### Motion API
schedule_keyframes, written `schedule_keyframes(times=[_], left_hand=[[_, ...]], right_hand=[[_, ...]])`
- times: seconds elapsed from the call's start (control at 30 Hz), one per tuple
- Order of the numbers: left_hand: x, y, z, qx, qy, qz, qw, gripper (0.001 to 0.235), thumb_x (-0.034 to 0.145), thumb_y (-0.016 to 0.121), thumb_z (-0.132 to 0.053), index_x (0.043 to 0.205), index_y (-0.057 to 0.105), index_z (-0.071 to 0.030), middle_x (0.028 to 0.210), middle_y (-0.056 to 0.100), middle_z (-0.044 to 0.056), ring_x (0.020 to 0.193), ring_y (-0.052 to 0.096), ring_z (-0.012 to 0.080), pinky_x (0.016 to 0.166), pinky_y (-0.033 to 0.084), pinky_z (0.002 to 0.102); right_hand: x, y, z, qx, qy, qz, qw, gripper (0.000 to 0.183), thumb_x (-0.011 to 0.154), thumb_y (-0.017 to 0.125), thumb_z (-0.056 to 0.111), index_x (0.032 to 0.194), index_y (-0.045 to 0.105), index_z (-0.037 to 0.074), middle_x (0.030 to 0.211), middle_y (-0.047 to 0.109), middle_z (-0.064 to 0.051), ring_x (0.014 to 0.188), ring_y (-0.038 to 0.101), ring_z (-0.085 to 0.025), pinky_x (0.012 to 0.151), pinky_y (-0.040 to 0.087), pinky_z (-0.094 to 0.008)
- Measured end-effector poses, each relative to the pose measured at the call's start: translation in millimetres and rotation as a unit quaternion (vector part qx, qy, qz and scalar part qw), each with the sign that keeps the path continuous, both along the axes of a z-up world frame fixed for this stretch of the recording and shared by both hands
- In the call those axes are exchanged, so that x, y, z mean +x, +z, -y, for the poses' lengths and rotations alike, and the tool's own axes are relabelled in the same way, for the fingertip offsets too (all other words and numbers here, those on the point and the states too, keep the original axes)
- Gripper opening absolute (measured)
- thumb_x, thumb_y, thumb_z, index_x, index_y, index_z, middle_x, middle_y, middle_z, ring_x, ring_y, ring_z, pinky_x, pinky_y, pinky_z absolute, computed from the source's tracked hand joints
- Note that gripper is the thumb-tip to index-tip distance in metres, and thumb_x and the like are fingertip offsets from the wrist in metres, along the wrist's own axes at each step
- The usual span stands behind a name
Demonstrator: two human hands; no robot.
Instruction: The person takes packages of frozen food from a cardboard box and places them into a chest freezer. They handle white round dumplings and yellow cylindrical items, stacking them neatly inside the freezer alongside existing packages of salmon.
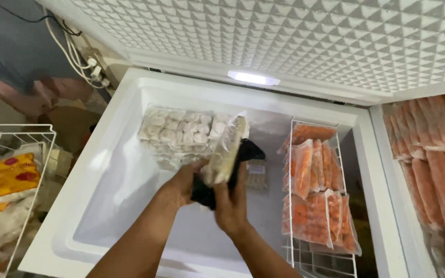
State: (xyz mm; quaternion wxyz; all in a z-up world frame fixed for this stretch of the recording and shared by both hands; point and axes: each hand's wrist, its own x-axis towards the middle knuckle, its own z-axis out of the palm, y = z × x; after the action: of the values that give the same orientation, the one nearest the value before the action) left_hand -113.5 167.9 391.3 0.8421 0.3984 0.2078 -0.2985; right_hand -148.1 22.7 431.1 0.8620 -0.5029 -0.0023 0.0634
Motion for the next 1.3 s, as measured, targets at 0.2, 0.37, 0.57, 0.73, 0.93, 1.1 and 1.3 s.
schedule_keyframes(times=[0.2,0.37,0.57,0.73,0.93,1.1,1.3], left_hand=[[-4,51,12,-0.092,0.08,0.118,0.986,0.064,0.094,0.056,-0.051,0.147,0.053,-0.013,0.141,0.064,0.012,0.121,0.067,0.0249,0.096,0.06,0.039],[-31,69,23,-0.16,0.122,0.162,0.966,0.064,0.095,0.053,-0.049,0.151,0.048,-0.018,0.147,0.06,0.011,0.126,0.067,0.0242,0.098,0.06,0.038],[-23,55,21,-0.187,0.082,0.156,0.966,0.064,0.097,0.054,-0.052,0.149,0.049,-0.015,0.142,0.062,0.014,0.12,0.068,0.0273,0.094,0.06,0.041],[-34,34,21,-0.21,0.051,0.13,0.968,0.064,0.099,0.054,-0.054,0.148,0.05,-0.013,0.137,0.063,0.016,0.115,0.068,0.0299,0.091,0.061,0.043],[-22,22,25,-0.241,0.003,0.124,0.963,0.066,0.101,0.054,-0.057,0.146,0.051,-0.01,0.131,0.064,0.018,0.11,0.069,0.033,0.087,0.061,0.045],[-28,10,26,-0.264,-0.027,0.109,0.958,0.067,0.102,0.054,-0.06,0.145,0.052,-0.008,0.127,0.065,0.02,0.105,0.07,0.0355,0.083,0.062,0.048],[-33,-10,39,-0.298,-0.077,0.082,0.948,0.07,0.104,0.054,-0.063,0.143,0.053,-0.005,0.121,0.067,0.023,0.099,0.071,0.0386,0.079,0.062,0.05]], right_hand=[[2,44,2,-0.494,-0.03,0.505,0.707,0.045,0.114,0.045,0.045,0.143,0.041,0.011,0.167,0.037,-0.023,0.16,0.031,-0.041,0.134,0.022,-0.054],[61,20,28,-0.509,-0.058,0.099,0.853,0.071,0.104,0.039,0.047,0.159,0.028,0.004,0.165,0.025,-0.029,0.154,0.022,-0.044,0.126,0.019,-0.049],[-16,54,-7,-0.494,0.023,0.302,0.815,0.074,0.11,0.034,0.038,0.161,0.012,-0.012,0.169,0.012,-0.037,0.157,0.008,-0.053,0.124,0.011,-0.056],[44,15,11,-0.501,-0.015,0.273,0.821,0.065,0.108,0.034,0.037,0.155,0.031,-0.008,0.165,0.025,-0.034,0.156,0.016,-0.05,0.126,0.015,-0.053],[34,40,25,-0.512,0.036,0.467,0.72,0.057,0.109,0.041,0.035,0.153,0.043,0.0,0.163,0.039,-0.025,0.157,0.027,-0.046,0.129,0.014,-0.059],[49,53,30,-0.481,-0.008,0.379,0.791,0.052,0.111,0.037,0.036,0.152,0.049,0.007,0.164,0.042,-0.019,0.157,0.03,-0.042,0.13,0.018,-0.058],[62,39,41,-0.539,0.109,0.467,0.693,0.041,0.105,0.043,0.038,0.131,0.066,0.016,0.152,0.056,-0.011,0.153,0.039,-0.037,0.129,0.014,-0.061]])
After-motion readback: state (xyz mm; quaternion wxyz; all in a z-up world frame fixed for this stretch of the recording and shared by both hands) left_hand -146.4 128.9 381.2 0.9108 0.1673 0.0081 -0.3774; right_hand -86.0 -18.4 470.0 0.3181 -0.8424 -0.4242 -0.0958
